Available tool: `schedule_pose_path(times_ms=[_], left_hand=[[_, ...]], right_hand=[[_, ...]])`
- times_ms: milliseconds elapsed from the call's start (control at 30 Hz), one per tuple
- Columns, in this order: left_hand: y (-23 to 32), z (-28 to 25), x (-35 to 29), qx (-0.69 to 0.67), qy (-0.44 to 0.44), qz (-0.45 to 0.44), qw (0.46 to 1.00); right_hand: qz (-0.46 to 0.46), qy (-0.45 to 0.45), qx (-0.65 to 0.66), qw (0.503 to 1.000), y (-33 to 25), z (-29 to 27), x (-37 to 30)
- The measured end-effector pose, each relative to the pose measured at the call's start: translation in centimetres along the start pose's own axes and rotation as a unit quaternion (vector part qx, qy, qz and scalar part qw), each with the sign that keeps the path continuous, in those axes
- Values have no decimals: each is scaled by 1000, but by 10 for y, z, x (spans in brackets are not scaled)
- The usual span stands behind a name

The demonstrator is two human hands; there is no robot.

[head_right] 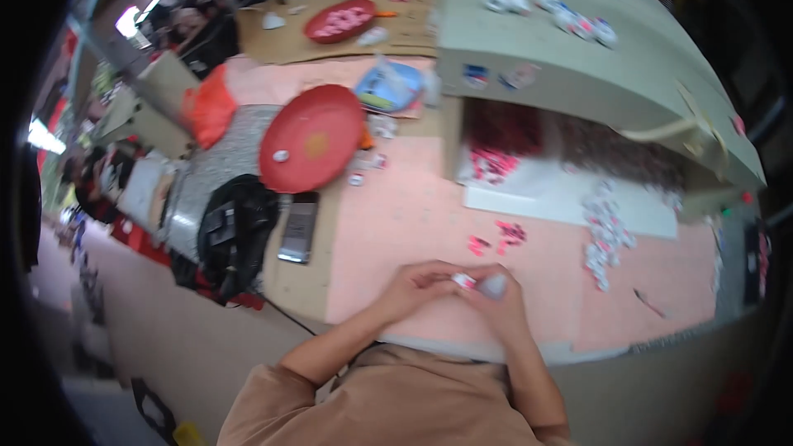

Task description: Gluing small decorative bows onto toy head components on an assembly line.

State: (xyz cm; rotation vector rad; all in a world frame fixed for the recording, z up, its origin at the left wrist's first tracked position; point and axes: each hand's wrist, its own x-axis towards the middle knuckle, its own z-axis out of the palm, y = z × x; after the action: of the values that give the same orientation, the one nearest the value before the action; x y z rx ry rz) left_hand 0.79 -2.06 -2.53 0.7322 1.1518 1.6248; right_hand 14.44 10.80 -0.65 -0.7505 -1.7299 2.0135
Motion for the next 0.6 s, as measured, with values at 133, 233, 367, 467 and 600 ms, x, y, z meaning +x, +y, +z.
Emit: schedule_pose_path(times_ms=[133, 233, 367, 467, 600], left_hand=[[-1, 11, 7, 7, -24, -13, 1000], [1, 12, 4, -2, -15, -26, 1000], [4, 11, 1, -29, -12, 5, 999], [1, 10, 1, -40, -11, 3, 999], [0, 10, 3, -63, -21, 10, 998]], right_hand=[[14, 36, 97, 995, -3, -3, -11], [28, 13, 133, 991, -4, -3, -12], [14, 0, 99, 995, -1, 2, -10], [5, -18, 113, 993, -5, 4, -10], [-8, -24, 116, 993, -4, 4, -9]])
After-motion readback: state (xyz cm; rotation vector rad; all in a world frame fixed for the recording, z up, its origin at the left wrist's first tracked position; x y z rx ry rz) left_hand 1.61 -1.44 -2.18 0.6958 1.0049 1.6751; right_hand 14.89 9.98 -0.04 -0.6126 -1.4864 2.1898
